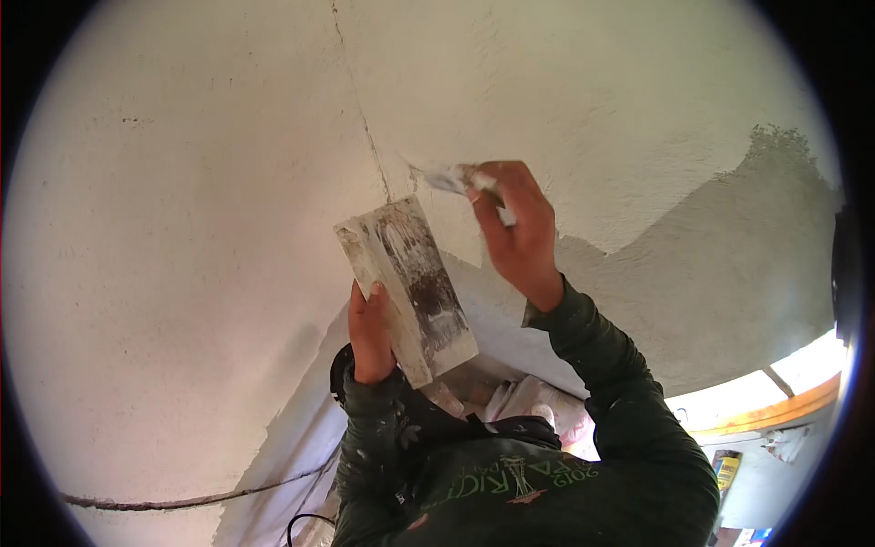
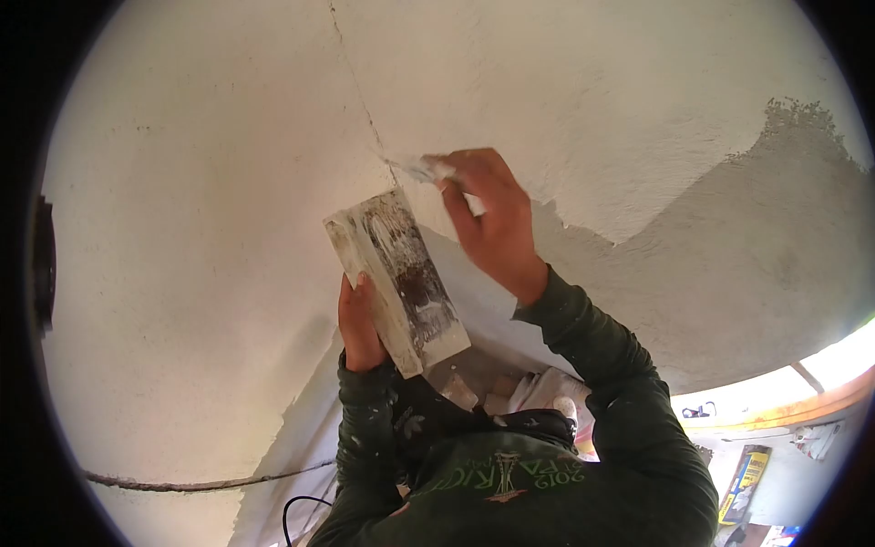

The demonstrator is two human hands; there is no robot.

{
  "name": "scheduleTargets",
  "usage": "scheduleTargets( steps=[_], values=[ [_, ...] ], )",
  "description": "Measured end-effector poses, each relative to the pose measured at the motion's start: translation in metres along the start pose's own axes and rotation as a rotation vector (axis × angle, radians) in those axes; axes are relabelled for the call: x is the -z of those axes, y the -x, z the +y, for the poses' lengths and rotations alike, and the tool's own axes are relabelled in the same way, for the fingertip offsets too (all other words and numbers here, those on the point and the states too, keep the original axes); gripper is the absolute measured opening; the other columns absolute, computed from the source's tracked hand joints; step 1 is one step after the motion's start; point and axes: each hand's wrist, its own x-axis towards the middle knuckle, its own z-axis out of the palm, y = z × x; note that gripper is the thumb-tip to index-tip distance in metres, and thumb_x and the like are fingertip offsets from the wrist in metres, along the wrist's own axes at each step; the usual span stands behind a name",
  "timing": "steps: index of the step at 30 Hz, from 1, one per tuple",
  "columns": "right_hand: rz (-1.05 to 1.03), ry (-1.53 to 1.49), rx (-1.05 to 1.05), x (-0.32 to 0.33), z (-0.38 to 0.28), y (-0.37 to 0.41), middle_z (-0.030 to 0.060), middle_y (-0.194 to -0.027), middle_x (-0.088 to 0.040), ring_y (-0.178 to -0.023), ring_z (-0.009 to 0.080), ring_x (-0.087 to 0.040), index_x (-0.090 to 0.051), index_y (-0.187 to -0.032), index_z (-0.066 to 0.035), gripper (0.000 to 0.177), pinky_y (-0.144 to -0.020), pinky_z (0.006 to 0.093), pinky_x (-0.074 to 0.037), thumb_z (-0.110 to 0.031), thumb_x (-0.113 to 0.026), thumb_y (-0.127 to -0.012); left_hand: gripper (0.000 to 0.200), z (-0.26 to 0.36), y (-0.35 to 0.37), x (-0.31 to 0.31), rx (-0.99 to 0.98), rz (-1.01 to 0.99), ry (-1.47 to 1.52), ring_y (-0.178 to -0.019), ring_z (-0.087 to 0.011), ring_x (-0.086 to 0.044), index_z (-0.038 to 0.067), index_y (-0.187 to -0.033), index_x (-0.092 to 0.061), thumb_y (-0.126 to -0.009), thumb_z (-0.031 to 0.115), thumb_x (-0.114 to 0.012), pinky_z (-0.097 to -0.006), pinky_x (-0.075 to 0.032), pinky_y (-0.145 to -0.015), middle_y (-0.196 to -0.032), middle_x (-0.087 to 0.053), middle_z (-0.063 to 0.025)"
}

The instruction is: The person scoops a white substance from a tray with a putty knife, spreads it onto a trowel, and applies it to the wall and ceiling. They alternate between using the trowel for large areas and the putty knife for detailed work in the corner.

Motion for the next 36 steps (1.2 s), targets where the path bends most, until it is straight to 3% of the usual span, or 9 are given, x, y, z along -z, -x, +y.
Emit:
scheduleTargets(
  steps=[5, 9, 19, 21, 22, 24, 32, 34, 36],
  values=[
    [-0.162, -1.04, -1.038, -0.029, 0.046, 0.034, 0.002, -0.092, -0.064, -0.082, 0.0095, -0.061, -0.065, -0.108, 0.001, 0.018, -0.072, 0.027, -0.05, -0.012, -0.062, -0.096, 0.04, -0.025, -0.025, 0.024, 0.089, 0.011, 0.184, -0.103, -0.0224, -0.065, 0.001, -0.136, -0.047, -0.103, 0.025, -0.045, -0.0376, -0.054, -0.09, -0.117, -0.064, -0.0108],
    [-0.148, -1.135, -1.282, -0.043, 0.093, 0.095, 0.0016, -0.095, -0.066, -0.084, 0.0105, -0.062, -0.064, -0.108, -0.001, 0.019, -0.071, 0.0277, -0.049, -0.015, -0.062, -0.095, 0.04, -0.063, -0.039, 0.053, 0.233, 0.027, 0.269, -0.104, -0.0214, -0.064, 0.006, -0.14, -0.044, -0.103, 0.021, -0.045, -0.0372, -0.055, -0.087, -0.12, -0.062, -0.0086],
    [0.077, -0.683, -1.615, 0.05, 0.111, 0.31, -0.0006, -0.086, -0.061, -0.075, 0.009, -0.057, -0.064, -0.1, -0.005, 0.014, -0.062, 0.0272, -0.043, -0.017, -0.061, -0.094, 0.026, -0.199, -0.128, 0.112, 0.184, 0.282, 0.171, -0.092, -0.0234, -0.066, 0.003, -0.121, -0.053, -0.097, 0.015, -0.053, -0.0361, -0.055, -0.082, -0.107, -0.065, -0.0099],
    [0.069, -0.646, -1.643, 0.069, 0.1, 0.347, 0.0001, -0.088, -0.062, -0.077, 0.0106, -0.058, -0.065, -0.101, -0.005, 0.016, -0.064, 0.0277, -0.045, -0.019, -0.062, -0.093, 0.016, -0.231, -0.166, 0.145, -0.076, -0.174, -1.205, -0.078, -0.0213, -0.063, 0.004, -0.107, -0.052, -0.093, 0.011, -0.054, -0.0381, -0.055, -0.062, -0.096, -0.061, -0.0123],
    [0.074, -0.656, -1.645, 0.074, 0.093, 0.359, 0.0001, -0.088, -0.062, -0.077, 0.0106, -0.058, -0.065, -0.101, -0.005, 0.016, -0.064, 0.0277, -0.045, -0.019, -0.062, -0.093, 0.016, -0.23, -0.179, 0.127, -0.075, -0.177, -1.215, -0.078, -0.0213, -0.063, 0.004, -0.107, -0.052, -0.093, 0.011, -0.054, -0.0381, -0.055, -0.062, -0.096, -0.061, -0.0123],
    [0.123, -0.617, -1.657, 0.084, 0.082, 0.376, -0.0009, -0.081, -0.058, -0.071, 0.0106, -0.055, -0.064, -0.095, -0.007, 0.01, -0.061, 0.0293, -0.043, -0.016, -0.061, -0.094, 0.015, -0.226, -0.207, 0.077, 0.229, 0.394, -0.332, -0.066, -0.0235, -0.06, 0.001, -0.091, -0.05, -0.09, 0.013, -0.059, -0.0373, -0.051, -0.052, -0.086, -0.059, -0.0144],
    [0.305, -0.757, -1.816, 0.102, 0.092, 0.421, 0.0008, -0.083, -0.061, -0.073, 0.0112, -0.058, -0.063, -0.094, -0.008, 0.008, -0.061, 0.0295, -0.043, -0.016, -0.061, -0.094, 0.026, -0.085, -0.264, -0.042, 0.134, 0.202, -0.43, -0.068, -0.0292, -0.062, -0.013, -0.09, -0.049, -0.088, 0.01, -0.062, -0.0421, -0.061, -0.057, -0.088, -0.059, -0.0214],
    [-0.07, -0.404, -1.398, 0.091, 0.117, 0.457, -0.0004, -0.084, -0.062, -0.074, 0.0114, -0.059, -0.064, -0.096, -0.007, 0.009, -0.061, 0.0285, -0.044, -0.016, -0.06, -0.094, 0.025, -0.025, -0.247, -0.086, 0.075, 0.048, -0.429, -0.072, -0.0274, -0.062, -0.012, -0.088, -0.05, -0.088, 0.01, -0.061, -0.0408, -0.063, -0.061, -0.087, -0.058, -0.0183],
    [0.045, -0.59, -1.58, 0.083, 0.117, 0.419, -0.0003, -0.083, -0.063, -0.075, 0.0114, -0.06, -0.065, -0.096, -0.007, 0.01, -0.061, 0.0289, -0.044, -0.016, -0.061, -0.094, 0.022, 0.017, -0.232, -0.107, 0.001, -0.053, -0.445, -0.069, -0.0233, -0.063, -0.006, -0.087, -0.056, -0.091, 0.015, -0.062, -0.0367, -0.061, -0.069, -0.081, -0.06, -0.0128]
  ],
)
